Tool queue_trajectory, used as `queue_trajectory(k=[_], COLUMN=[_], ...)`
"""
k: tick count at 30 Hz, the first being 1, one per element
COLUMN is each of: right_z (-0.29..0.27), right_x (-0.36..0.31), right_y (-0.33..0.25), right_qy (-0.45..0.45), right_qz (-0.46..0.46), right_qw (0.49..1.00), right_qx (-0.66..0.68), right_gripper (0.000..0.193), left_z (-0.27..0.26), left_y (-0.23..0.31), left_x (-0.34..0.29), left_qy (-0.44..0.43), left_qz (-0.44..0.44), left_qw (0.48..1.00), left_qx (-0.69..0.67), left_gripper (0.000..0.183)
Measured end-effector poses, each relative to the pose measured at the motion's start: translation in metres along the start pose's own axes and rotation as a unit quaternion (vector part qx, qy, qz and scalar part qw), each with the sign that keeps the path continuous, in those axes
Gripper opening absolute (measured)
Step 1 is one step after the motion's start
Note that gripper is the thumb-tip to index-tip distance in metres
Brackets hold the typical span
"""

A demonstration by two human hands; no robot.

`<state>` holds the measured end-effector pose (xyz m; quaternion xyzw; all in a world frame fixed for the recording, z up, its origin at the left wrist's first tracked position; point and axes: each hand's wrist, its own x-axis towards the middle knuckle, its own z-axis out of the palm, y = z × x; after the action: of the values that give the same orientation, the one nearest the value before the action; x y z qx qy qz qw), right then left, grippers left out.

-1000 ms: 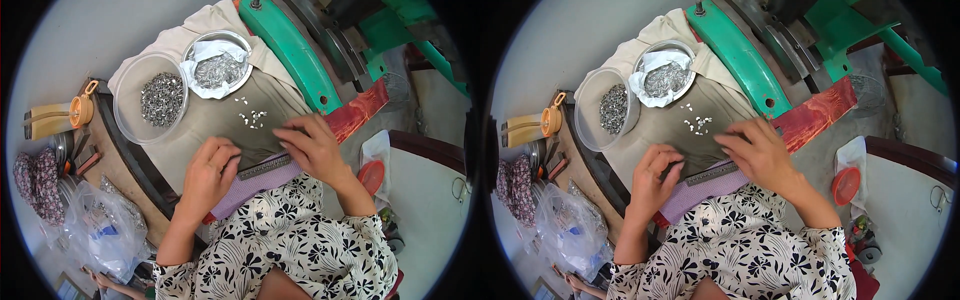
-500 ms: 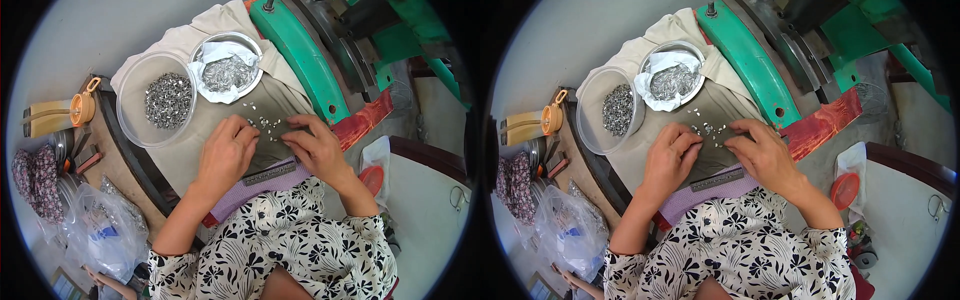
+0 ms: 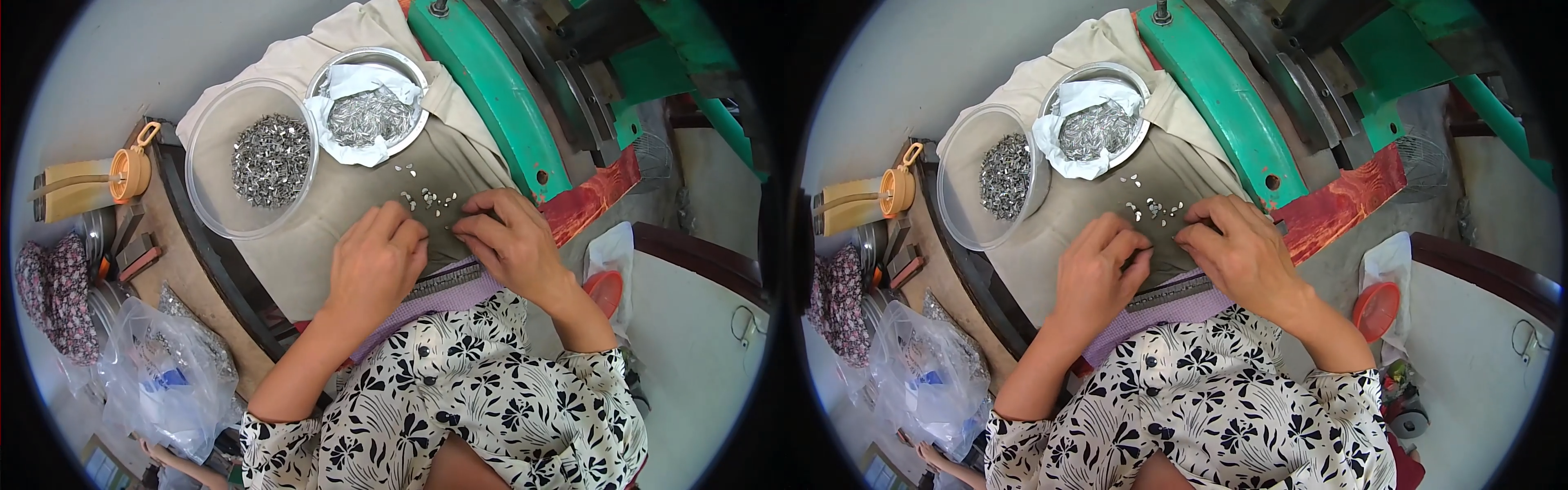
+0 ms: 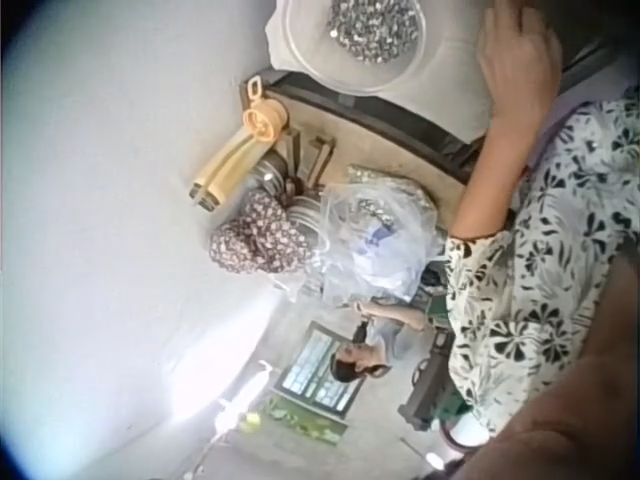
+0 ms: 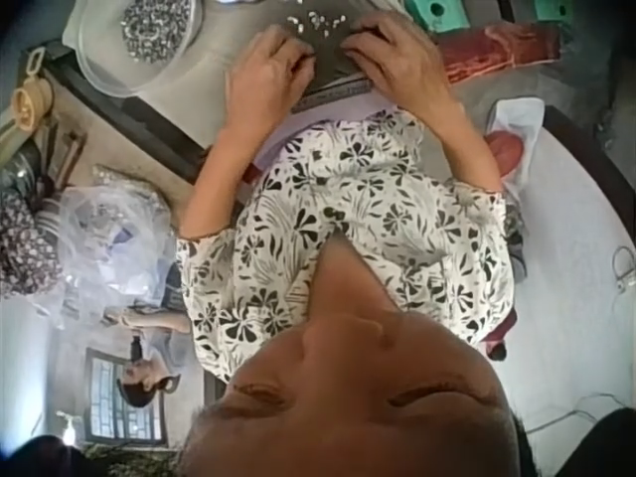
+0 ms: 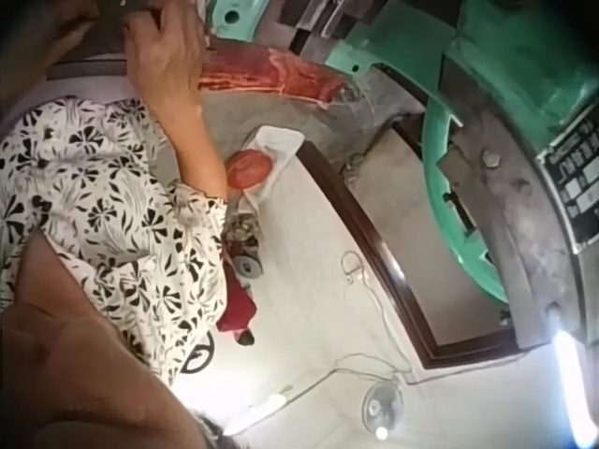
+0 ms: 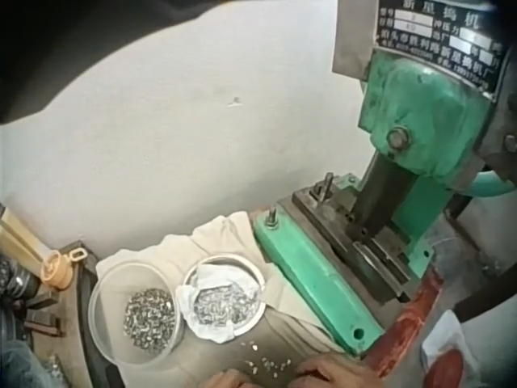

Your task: The recorder is manually placing small metal rivets onto a purple fabric strip and then using a green industrial press machine to secure them.

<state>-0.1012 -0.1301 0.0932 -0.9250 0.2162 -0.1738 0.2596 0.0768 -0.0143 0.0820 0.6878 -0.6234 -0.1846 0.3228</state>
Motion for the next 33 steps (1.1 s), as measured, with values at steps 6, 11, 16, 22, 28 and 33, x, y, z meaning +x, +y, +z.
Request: queue_trajectory(k=[6, 11, 16, 22, 28, 33], right_z=[0.007, 0.002, -0.016, -0.014, 0.001, 0.015], right_x=[0.011, 0.006, -0.025, -0.032, 0.009, 0.021], right_y=[0.002, 0.001, -0.009, -0.005, 0.0, 0.003], right_qy=[-0.012, 0.005, -0.041, -0.041, 0.017, -0.005], right_qz=[-0.019, -0.004, 0.0, 0.013, 0.0, -0.02], right_qw=[0.999, 1.0, 0.997, 0.997, 1.0, 0.998], right_qx=[-0.036, 0.026, 0.06, 0.065, -0.012, -0.063], right_gripper=[0.019, 0.017, 0.017, 0.016, 0.013, 0.015], left_z=[-0.005, -0.005, -0.003, -0.003, -0.007, -0.011], left_y=[-0.003, -0.001, -0.004, -0.005, 0.002, 0.019], left_x=[-0.017, -0.015, -0.016, -0.018, -0.023, -0.034], left_qy=[0.03, 0.041, 0.04, 0.049, 0.063, 0.05], left_qz=[-0.084, -0.078, -0.077, -0.073, -0.081, -0.077], left_qw=[0.996, 0.996, 0.996, 0.996, 0.994, 0.995], left_qx=[0.0, 0.009, 0.022, 0.03, 0.029, -0.025], left_gripper=[0.011, 0.012, 0.012, 0.013, 0.012, 0.015])
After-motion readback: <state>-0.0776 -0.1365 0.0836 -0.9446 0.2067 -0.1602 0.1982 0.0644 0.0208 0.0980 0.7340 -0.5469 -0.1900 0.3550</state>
